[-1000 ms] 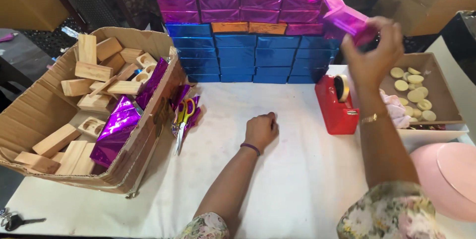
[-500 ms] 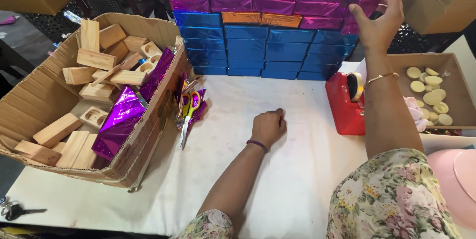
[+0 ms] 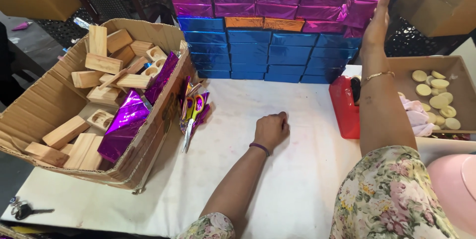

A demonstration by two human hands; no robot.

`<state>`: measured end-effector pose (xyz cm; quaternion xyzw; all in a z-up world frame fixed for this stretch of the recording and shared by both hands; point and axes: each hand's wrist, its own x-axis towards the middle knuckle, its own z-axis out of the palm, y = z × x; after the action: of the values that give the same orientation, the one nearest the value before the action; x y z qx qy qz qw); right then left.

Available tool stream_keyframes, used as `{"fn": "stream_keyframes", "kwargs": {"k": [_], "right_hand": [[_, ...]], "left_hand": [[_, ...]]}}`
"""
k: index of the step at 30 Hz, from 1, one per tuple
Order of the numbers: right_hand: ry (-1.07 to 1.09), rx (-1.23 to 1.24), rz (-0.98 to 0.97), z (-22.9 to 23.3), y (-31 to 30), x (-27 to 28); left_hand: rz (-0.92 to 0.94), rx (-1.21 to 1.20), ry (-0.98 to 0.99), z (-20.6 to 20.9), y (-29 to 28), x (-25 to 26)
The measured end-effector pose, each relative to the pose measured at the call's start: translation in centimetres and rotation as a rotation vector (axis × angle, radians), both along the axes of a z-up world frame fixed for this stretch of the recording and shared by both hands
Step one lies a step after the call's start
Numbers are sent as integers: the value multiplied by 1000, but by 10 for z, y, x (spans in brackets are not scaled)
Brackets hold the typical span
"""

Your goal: The person cleans a small wooden box with a cloth, then wraps it in shiny purple foil paper. They fold the paper around the box and secure it with tape from a red dispenser. Finally, the wrapped box is placed on a stack of other wrapped boxes.

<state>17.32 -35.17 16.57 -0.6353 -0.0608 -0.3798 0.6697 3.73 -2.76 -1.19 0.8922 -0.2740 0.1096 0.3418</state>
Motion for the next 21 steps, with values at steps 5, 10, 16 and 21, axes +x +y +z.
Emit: {"fn": "stream_keyframes", "kwargs": {"k": [5, 10, 16, 21], "right_hand": [[134, -37, -37, -1, -6, 16], [187, -115, -82, 5, 2, 12], [331, -311, -240, 12, 14, -2], [65, -429, -346, 15, 24, -10]], "left_hand": [[-1, -9, 2, 2, 0, -1], [2, -11, -8, 1, -1, 0], [-1, -8, -16, 0, -1, 0], [-3, -4, -17, 1, -1, 0]]}}
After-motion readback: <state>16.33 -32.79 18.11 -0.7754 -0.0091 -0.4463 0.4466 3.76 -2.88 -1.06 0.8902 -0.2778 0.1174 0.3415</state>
